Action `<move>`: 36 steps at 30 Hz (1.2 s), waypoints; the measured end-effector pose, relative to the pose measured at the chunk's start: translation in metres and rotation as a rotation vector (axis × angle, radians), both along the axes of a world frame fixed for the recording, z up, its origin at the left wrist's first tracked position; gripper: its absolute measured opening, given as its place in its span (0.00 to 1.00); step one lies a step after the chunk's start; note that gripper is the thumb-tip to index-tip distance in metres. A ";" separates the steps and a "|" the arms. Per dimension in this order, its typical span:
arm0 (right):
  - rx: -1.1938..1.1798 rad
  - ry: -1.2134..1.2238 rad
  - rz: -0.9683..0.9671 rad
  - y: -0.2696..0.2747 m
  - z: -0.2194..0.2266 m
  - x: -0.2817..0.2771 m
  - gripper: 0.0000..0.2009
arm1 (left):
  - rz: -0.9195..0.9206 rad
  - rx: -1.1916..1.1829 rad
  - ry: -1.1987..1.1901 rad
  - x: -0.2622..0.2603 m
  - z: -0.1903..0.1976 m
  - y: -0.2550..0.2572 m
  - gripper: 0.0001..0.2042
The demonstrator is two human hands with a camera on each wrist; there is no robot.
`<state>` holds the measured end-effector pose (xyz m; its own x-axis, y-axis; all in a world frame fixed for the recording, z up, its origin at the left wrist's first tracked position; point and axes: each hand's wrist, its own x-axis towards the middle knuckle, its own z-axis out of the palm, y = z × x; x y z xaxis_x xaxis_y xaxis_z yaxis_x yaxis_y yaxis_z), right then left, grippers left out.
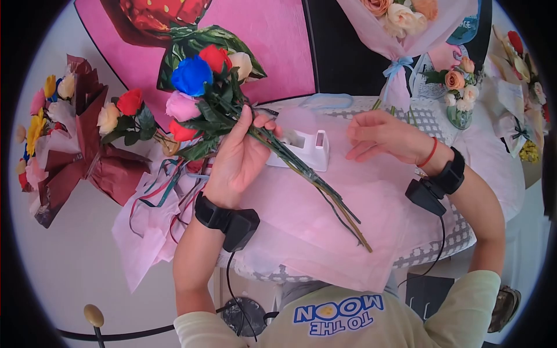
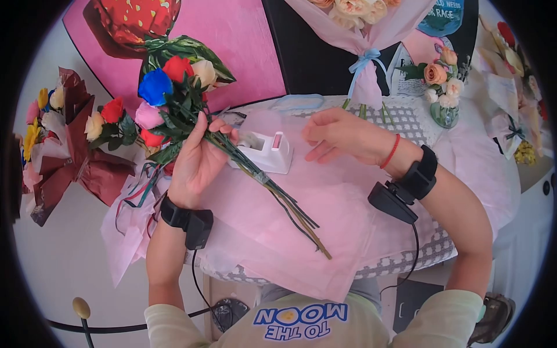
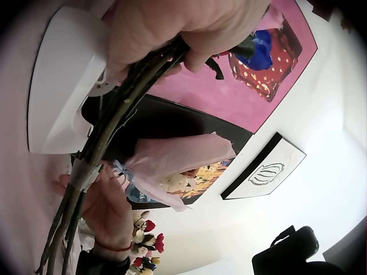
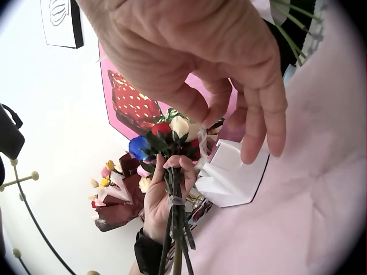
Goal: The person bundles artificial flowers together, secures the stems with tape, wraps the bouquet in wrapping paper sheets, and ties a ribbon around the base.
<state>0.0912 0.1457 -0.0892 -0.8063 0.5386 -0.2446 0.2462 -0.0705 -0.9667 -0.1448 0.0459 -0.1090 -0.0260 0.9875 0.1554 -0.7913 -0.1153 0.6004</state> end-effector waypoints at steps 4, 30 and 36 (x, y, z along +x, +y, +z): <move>-0.004 -0.014 -0.027 -0.003 -0.001 0.003 0.09 | -0.004 0.008 0.001 0.000 -0.001 0.001 0.07; 0.206 -0.093 -0.205 -0.012 -0.007 0.007 0.08 | 0.016 0.008 0.003 0.002 -0.002 0.002 0.06; 0.767 0.053 0.016 -0.022 0.031 -0.002 0.10 | 0.045 0.016 0.014 0.003 -0.002 0.002 0.06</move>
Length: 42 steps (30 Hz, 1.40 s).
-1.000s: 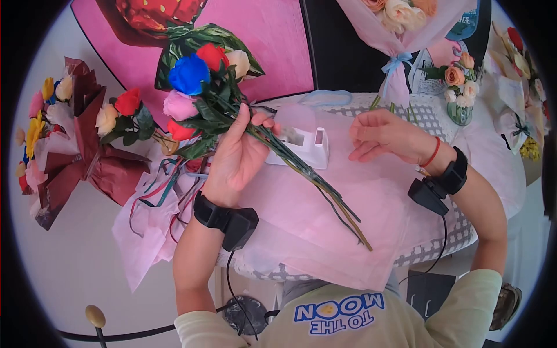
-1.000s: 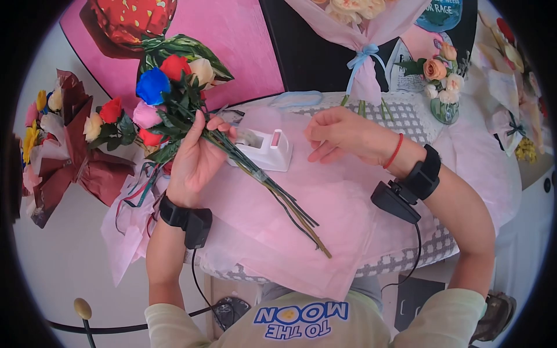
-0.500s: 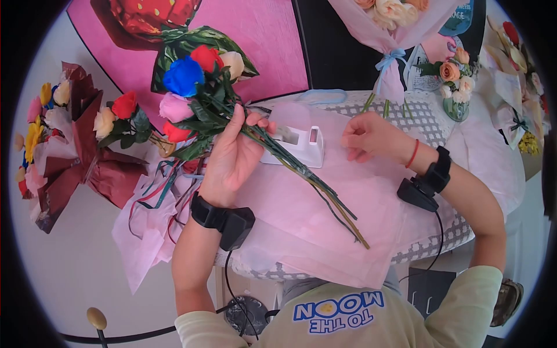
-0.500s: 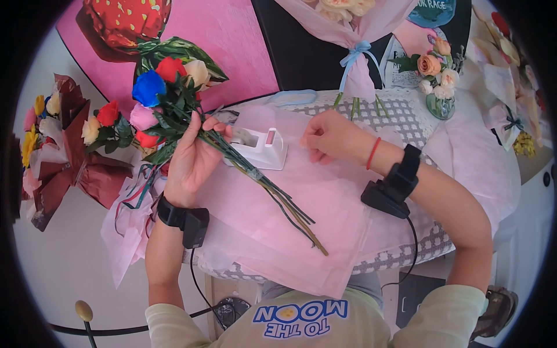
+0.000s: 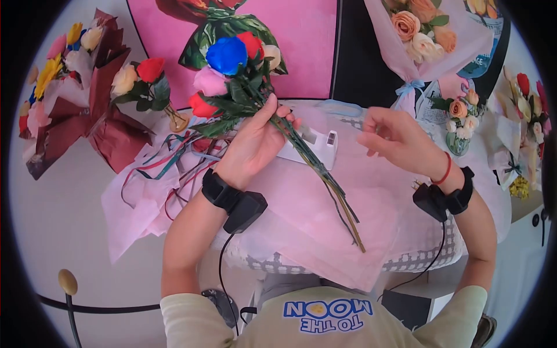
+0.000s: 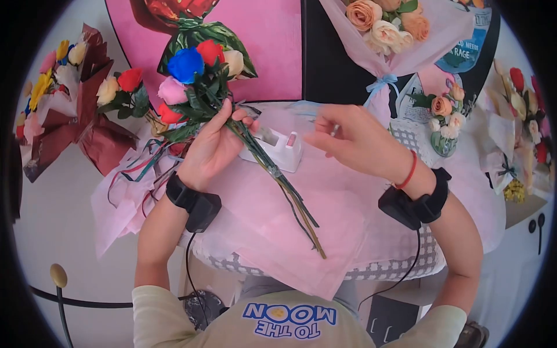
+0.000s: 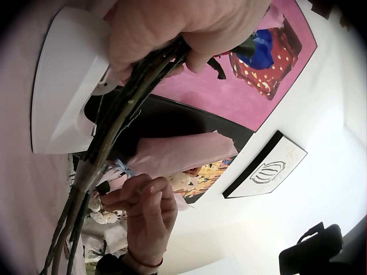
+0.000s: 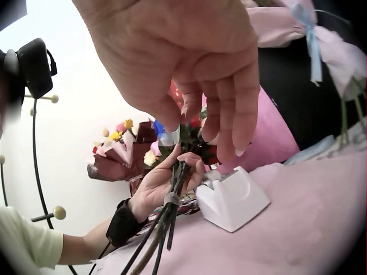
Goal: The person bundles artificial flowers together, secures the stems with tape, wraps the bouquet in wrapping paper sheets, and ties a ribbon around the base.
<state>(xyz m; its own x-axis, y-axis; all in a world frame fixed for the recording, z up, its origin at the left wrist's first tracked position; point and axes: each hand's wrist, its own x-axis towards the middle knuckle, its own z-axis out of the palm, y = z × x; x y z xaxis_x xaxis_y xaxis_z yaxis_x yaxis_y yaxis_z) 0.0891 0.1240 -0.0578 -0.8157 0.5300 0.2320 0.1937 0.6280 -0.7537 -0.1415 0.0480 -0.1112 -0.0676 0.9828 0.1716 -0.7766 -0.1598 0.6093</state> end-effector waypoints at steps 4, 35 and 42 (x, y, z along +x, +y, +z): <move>0.301 -0.123 0.147 -0.006 0.020 -0.035 0.15 | -0.002 0.012 0.023 -0.001 -0.003 0.002 0.05; 0.248 -0.636 0.072 0.005 0.025 -0.096 0.22 | -0.021 0.037 0.000 -0.001 -0.004 0.003 0.08; 0.056 -0.449 0.193 0.002 0.034 -0.086 0.20 | -0.030 0.110 0.021 0.012 0.018 -0.012 0.08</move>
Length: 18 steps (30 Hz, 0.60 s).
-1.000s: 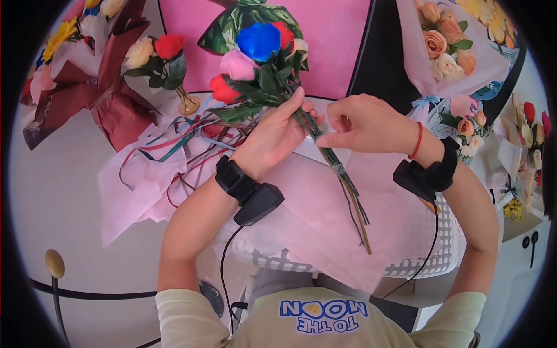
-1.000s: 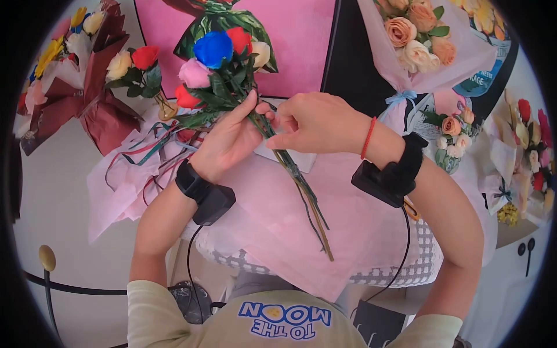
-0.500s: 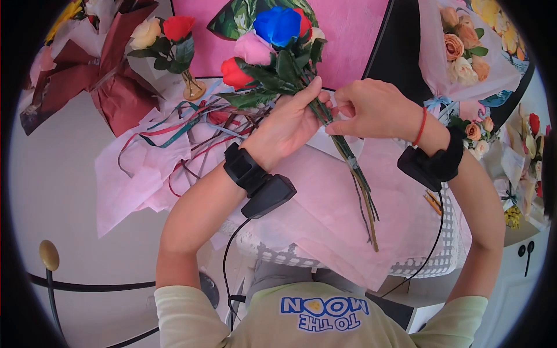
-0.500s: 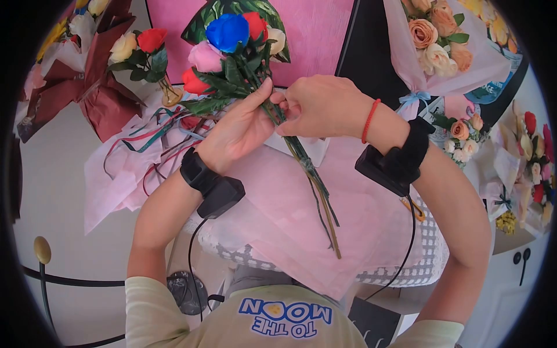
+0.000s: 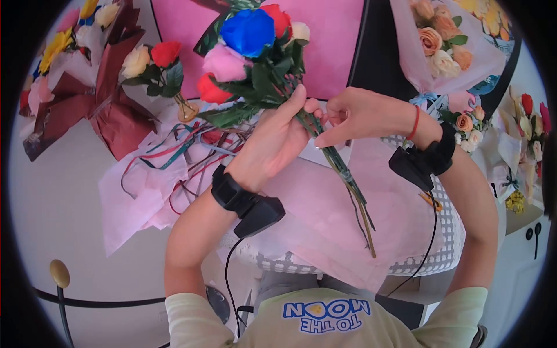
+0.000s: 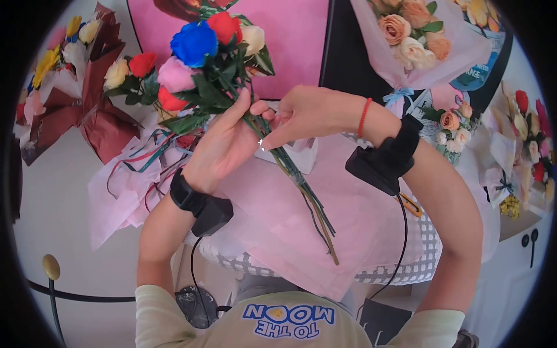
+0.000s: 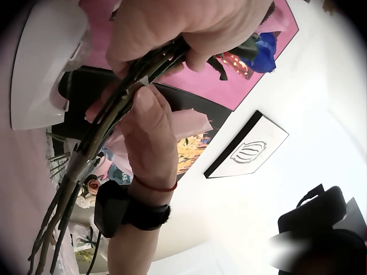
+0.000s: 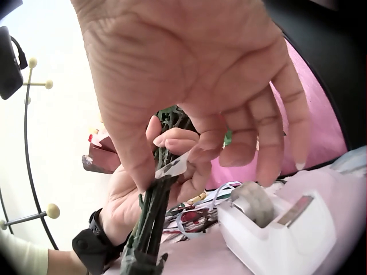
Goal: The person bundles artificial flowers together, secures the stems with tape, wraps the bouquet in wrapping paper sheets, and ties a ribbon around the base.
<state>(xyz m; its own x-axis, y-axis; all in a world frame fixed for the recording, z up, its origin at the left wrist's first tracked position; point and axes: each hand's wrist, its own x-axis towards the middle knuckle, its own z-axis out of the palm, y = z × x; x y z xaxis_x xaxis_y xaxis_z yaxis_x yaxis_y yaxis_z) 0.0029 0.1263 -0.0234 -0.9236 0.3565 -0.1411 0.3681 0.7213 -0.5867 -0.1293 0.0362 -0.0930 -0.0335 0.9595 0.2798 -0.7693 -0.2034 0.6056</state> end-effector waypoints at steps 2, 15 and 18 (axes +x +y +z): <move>0.153 -0.132 -0.076 -0.009 0.005 0.001 0.22 | 0.044 0.004 0.014 0.003 0.005 -0.003 0.08; 0.875 0.198 -0.211 -0.041 -0.017 0.015 0.18 | 0.163 -0.065 0.067 0.019 0.011 -0.004 0.08; 0.902 0.326 -0.144 -0.037 -0.015 0.023 0.17 | 0.154 -0.036 0.080 0.018 0.012 -0.006 0.07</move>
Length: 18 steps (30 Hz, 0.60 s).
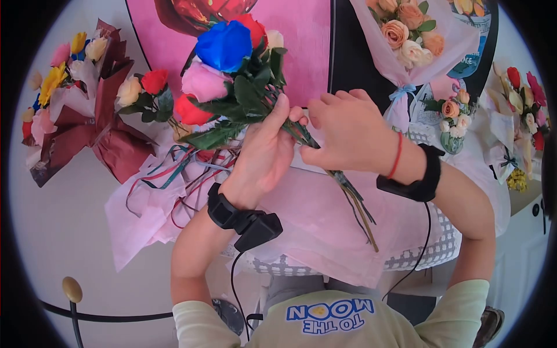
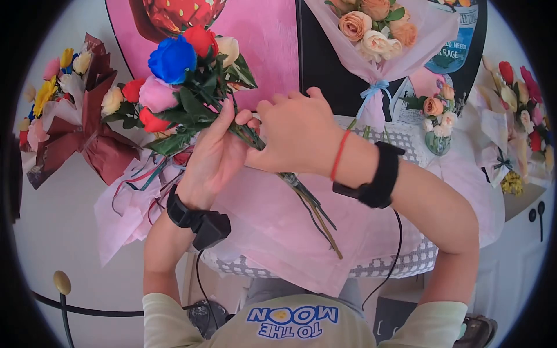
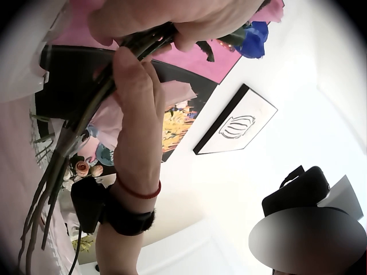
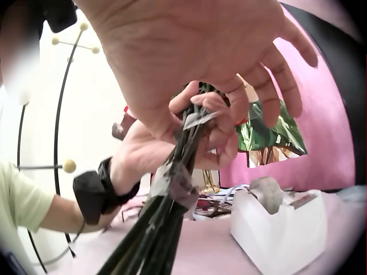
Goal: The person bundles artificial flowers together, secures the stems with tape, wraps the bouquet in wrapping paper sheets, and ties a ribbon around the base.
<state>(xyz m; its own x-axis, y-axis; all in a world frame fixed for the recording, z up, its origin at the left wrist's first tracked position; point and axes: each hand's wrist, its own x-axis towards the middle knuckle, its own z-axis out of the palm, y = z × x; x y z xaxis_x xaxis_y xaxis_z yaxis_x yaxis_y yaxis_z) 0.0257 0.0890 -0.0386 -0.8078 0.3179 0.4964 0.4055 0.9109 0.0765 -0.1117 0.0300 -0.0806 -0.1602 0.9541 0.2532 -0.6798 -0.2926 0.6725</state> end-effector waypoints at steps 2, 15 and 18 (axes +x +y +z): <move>-0.267 -0.053 0.081 0.013 0.009 0.008 0.16 | 0.007 0.000 -0.004 0.001 0.004 -0.005 0.07; -1.079 -0.216 0.605 0.043 0.019 0.035 0.08 | -0.176 0.114 0.090 0.019 0.016 -0.017 0.10; -1.014 -0.258 0.589 0.044 0.025 0.036 0.07 | -0.181 0.100 0.102 0.021 0.017 -0.018 0.10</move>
